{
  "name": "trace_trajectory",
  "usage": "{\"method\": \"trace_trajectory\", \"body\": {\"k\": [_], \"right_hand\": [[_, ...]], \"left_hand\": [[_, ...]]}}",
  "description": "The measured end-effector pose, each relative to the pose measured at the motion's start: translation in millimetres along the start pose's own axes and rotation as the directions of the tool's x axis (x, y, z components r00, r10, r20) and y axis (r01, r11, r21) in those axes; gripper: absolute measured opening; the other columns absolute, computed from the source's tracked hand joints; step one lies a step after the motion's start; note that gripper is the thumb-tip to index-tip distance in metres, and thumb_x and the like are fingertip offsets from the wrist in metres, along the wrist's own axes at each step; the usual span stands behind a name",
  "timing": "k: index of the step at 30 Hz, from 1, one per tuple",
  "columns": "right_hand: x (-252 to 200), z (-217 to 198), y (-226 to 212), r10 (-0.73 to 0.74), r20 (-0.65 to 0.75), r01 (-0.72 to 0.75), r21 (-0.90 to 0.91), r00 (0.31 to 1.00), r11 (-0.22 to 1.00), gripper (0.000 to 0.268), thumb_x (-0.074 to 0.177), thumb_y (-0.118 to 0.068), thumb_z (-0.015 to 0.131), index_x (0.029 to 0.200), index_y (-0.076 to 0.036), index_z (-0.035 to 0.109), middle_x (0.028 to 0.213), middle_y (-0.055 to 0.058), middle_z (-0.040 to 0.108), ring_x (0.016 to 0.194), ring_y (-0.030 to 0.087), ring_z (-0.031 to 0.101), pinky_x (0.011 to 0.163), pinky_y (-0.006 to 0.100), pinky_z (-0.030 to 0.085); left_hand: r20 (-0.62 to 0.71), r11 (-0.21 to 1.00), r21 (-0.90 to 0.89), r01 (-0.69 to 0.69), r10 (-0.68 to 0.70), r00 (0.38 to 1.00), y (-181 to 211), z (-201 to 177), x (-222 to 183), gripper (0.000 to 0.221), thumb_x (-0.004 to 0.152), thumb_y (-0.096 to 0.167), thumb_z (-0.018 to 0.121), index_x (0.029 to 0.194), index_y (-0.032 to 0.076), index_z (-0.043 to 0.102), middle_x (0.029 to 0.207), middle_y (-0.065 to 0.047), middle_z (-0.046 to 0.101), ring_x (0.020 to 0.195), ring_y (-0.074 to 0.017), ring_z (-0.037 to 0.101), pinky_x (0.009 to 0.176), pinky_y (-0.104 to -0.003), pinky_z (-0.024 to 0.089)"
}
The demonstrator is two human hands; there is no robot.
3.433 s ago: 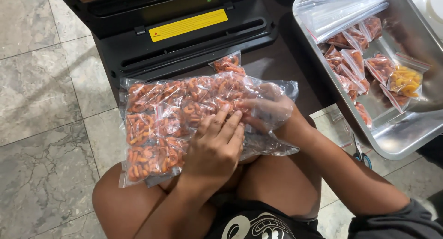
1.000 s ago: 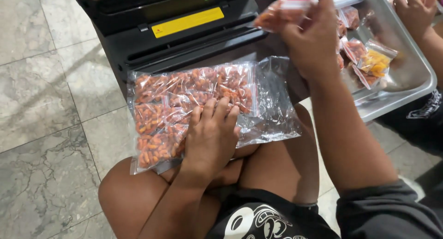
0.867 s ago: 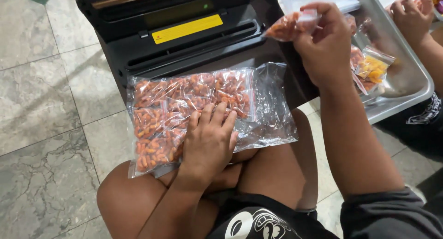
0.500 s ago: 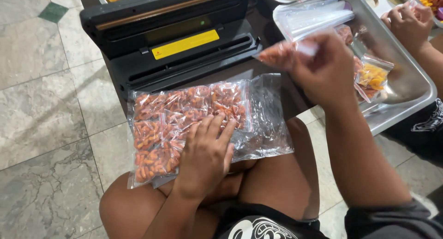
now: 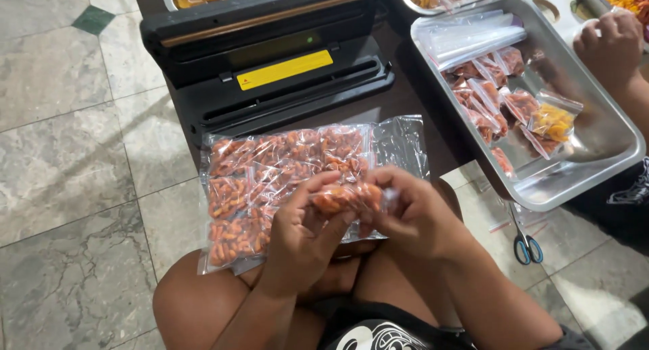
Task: Arranging small food packets into a larger bag and vacuum sealing it using a machine
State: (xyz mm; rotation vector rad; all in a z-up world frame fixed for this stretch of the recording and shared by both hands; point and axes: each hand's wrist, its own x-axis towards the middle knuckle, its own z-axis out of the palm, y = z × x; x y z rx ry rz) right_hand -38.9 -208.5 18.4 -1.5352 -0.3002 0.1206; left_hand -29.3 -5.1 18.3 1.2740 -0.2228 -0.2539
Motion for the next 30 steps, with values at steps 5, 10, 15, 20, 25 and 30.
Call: {"method": "trace_trajectory", "body": {"k": [5, 10, 15, 20, 25, 30], "right_hand": [[-8.7, -1.3, -2.4, 0.042, 0.107, -0.048, 0.052, 0.993, 0.997, 0.048, 0.088, -0.010, 0.073, 0.129, -0.001, 0.050, 0.096, 0.008, 0.065, 0.078, 0.013, 0.068, 0.065, 0.023, 0.056], [-6.3, 1.1, -1.7, 0.016, 0.094, -0.015, -0.008, 0.995, 1.000, 0.050, 0.088, -0.036, 0.078, 0.120, -0.003, 0.057, 0.099, 0.004, 0.071, 0.086, 0.007, 0.065, 0.073, 0.021, 0.052], [-1.8, 6.7, 11.8, 0.092, -0.184, -0.109, -0.088, 0.979, 0.990, 0.032, 0.086, -0.017, 0.078, 0.111, -0.004, 0.062, 0.074, 0.013, 0.080, 0.060, 0.019, 0.080, 0.048, 0.022, 0.061], [-1.5, 8.4, 38.1, -0.033, -0.296, 0.026, -0.029, 0.955, 0.999, 0.039, 0.085, 0.002, 0.078, 0.121, 0.003, 0.063, 0.087, 0.015, 0.072, 0.066, 0.014, 0.073, 0.060, 0.027, 0.066], [6.3, 6.2, 2.1, -0.215, -0.250, 0.121, -0.345, 0.944, 0.931, 0.023, 0.082, 0.003, 0.079, 0.104, -0.007, 0.080, 0.091, 0.006, 0.073, 0.068, 0.007, 0.064, 0.059, 0.021, 0.057], [1.5, -0.6, -4.9, -0.267, -0.019, 0.236, -0.414, 0.964, 0.879, 0.032, 0.085, -0.024, 0.083, 0.107, -0.012, 0.064, 0.106, 0.010, 0.067, 0.101, 0.022, 0.067, 0.093, 0.033, 0.054]], "left_hand": [[-0.122, 0.999, -0.012, 0.045, -0.046, 0.991, 5.9, -2.8, 3.6, 0.050, 0.076, 0.025, 0.083, 0.117, 0.000, 0.068, 0.099, -0.011, 0.078, 0.087, -0.0172, 0.076, 0.078, -0.026, 0.062], [-0.084, 0.998, -0.061, -0.004, -0.001, 0.996, -0.1, -4.9, 5.2, 0.040, 0.080, 0.021, 0.083, 0.109, -0.003, 0.069, 0.087, -0.012, 0.077, 0.076, -0.0175, 0.073, 0.072, -0.027, 0.059], [-0.055, 0.997, -0.047, -0.062, 0.059, 0.997, -7.2, -1.7, 3.4, 0.039, 0.087, 0.018, 0.074, 0.117, -0.005, 0.067, 0.112, -0.017, 0.077, 0.105, -0.0222, 0.076, 0.094, -0.029, 0.062], [-0.079, 0.995, -0.039, -0.093, 0.090, 0.993, -9.0, -1.3, 9.2, 0.051, 0.084, 0.011, 0.072, 0.130, -0.006, 0.061, 0.109, -0.017, 0.070, 0.101, -0.0218, 0.073, 0.090, -0.032, 0.062], [0.030, 0.970, -0.027, -0.242, 0.242, 0.970, -14.5, -4.7, 13.8, 0.040, 0.081, 0.006, 0.084, 0.115, -0.010, 0.070, 0.099, -0.018, 0.068, 0.090, -0.0161, 0.068, 0.081, -0.033, 0.061], [0.069, 0.992, 0.063, -0.107, 0.103, 0.992, -18.2, -13.0, 9.9, 0.032, 0.087, 0.014, 0.073, 0.115, -0.001, 0.068, 0.108, -0.011, 0.072, 0.088, -0.0126, 0.067, 0.076, -0.024, 0.058]]}}
